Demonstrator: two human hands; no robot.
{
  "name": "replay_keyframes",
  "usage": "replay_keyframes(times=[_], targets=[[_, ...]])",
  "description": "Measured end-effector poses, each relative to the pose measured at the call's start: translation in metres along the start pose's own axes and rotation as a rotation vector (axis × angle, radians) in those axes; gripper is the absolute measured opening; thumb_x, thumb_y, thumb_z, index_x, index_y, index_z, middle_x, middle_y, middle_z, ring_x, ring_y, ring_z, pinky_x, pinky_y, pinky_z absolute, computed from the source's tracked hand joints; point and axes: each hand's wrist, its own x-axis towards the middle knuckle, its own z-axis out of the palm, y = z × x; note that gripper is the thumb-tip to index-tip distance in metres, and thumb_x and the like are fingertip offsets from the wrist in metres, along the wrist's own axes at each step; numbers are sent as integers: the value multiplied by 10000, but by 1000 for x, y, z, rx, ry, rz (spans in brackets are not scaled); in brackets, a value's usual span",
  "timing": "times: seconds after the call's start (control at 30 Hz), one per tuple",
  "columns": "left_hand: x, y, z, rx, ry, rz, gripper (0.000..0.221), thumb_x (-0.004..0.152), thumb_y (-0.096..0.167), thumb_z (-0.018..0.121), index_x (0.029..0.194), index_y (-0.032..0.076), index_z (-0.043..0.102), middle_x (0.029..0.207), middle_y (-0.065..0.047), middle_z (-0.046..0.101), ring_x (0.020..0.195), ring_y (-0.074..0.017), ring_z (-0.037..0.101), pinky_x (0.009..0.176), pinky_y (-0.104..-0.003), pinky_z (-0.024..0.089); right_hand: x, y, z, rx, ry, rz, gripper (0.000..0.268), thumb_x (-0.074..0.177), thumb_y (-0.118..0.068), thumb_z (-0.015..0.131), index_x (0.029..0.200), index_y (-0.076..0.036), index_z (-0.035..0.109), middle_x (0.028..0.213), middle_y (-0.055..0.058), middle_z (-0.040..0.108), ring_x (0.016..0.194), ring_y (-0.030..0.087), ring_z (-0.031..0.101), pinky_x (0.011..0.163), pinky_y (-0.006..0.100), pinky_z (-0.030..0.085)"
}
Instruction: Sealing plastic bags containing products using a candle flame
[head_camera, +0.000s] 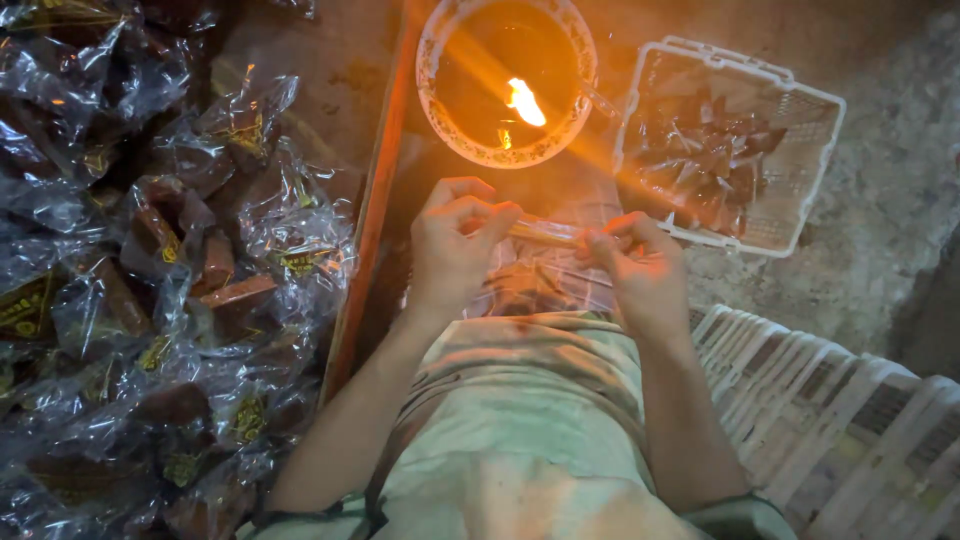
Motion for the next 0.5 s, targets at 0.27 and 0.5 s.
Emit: replay_keyframes(times=[0.27, 0.5], targets=[[-12, -24, 42, 200, 179, 439, 204, 937, 151, 682, 1124, 74, 654, 1226, -134, 598, 1110, -328, 613, 908, -449, 451, 0, -9, 12, 369, 9, 215, 230, 907, -21, 771, 885, -46, 544, 767, 190, 643, 515, 270, 691, 404, 284, 609], [-9, -62, 58, 455, 25, 768, 503, 1043, 502, 465, 1256, 105, 686, 1238, -90, 709, 1256, -351, 642, 1195, -571, 367, -7, -41, 29, 253, -18, 83, 170, 932, 28, 693, 1029, -48, 576, 794, 135, 586, 592, 232, 672, 466, 295, 613]])
